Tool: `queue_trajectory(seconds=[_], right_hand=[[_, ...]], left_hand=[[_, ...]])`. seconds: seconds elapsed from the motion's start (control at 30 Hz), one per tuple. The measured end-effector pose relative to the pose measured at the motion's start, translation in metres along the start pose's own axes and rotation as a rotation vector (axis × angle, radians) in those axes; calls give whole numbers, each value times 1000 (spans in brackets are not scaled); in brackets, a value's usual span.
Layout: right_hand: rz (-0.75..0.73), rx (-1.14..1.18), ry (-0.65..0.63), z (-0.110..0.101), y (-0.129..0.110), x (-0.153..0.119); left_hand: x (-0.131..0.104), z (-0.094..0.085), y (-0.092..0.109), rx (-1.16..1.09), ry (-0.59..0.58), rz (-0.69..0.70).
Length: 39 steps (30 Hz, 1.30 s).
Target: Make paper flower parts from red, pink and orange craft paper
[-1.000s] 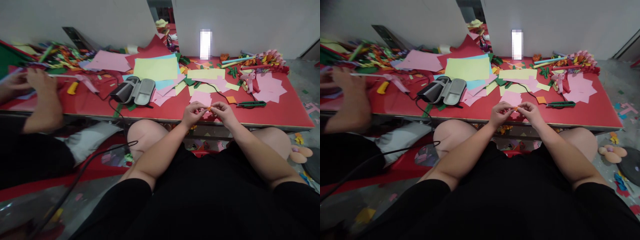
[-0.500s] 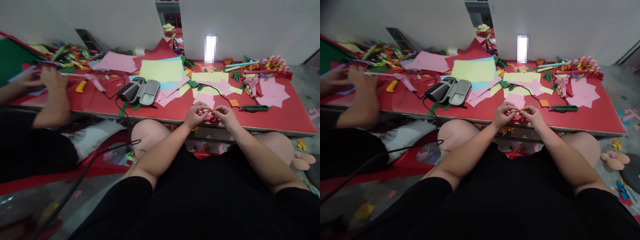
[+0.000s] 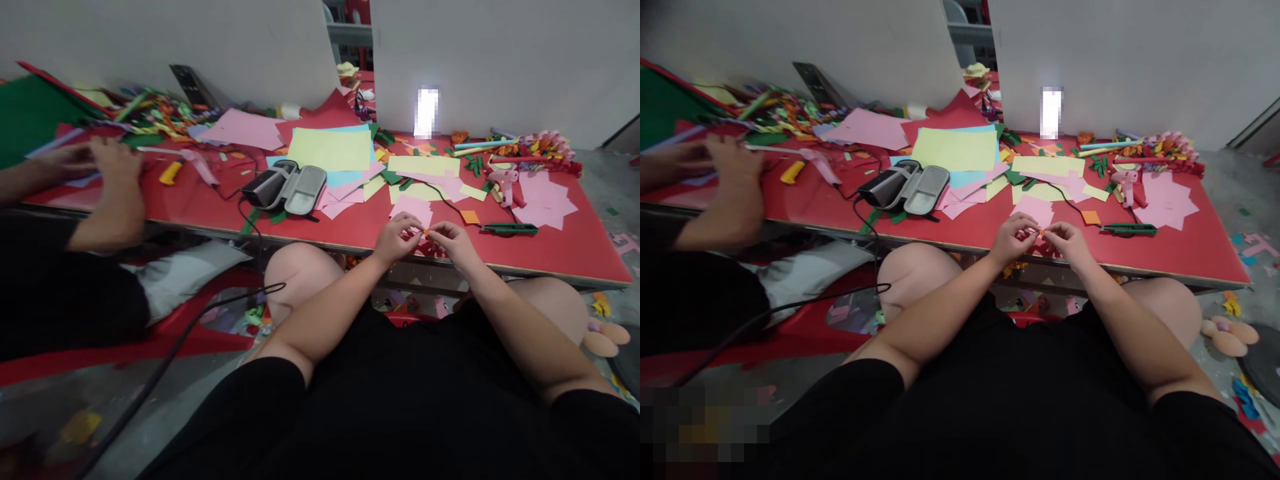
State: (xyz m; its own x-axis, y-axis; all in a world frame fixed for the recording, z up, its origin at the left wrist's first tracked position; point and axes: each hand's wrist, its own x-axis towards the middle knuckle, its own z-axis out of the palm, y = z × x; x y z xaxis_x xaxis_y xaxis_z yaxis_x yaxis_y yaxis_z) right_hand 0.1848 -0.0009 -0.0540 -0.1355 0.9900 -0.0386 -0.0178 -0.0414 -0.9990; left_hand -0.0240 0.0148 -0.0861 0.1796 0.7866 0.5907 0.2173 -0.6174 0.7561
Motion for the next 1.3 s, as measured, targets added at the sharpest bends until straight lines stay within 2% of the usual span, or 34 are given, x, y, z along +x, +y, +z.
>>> queue_trajectory(seconds=[0.23, 0.4, 0.63, 0.73, 1.0, 1.3], right_hand=[[15, -7, 6, -2, 0, 0], [10, 2, 10, -4, 2, 1], [-212, -211, 76, -5, -3, -4], [-276, -291, 95, -6, -4, -5], [-395, -430, 52, -12, -8, -6], [-531, -563, 28, -15, -8, -5]], left_hand=[[-3, -2, 8, 148, 7, 69], [-1, -4, 13, 176, -11, 95], [2, -4, 20, 144, 18, 86], [2, -6, 23, 120, 3, 45], [-2, -10, 23, -37, -135, -176], [4, -19, 26, 187, -183, -167]])
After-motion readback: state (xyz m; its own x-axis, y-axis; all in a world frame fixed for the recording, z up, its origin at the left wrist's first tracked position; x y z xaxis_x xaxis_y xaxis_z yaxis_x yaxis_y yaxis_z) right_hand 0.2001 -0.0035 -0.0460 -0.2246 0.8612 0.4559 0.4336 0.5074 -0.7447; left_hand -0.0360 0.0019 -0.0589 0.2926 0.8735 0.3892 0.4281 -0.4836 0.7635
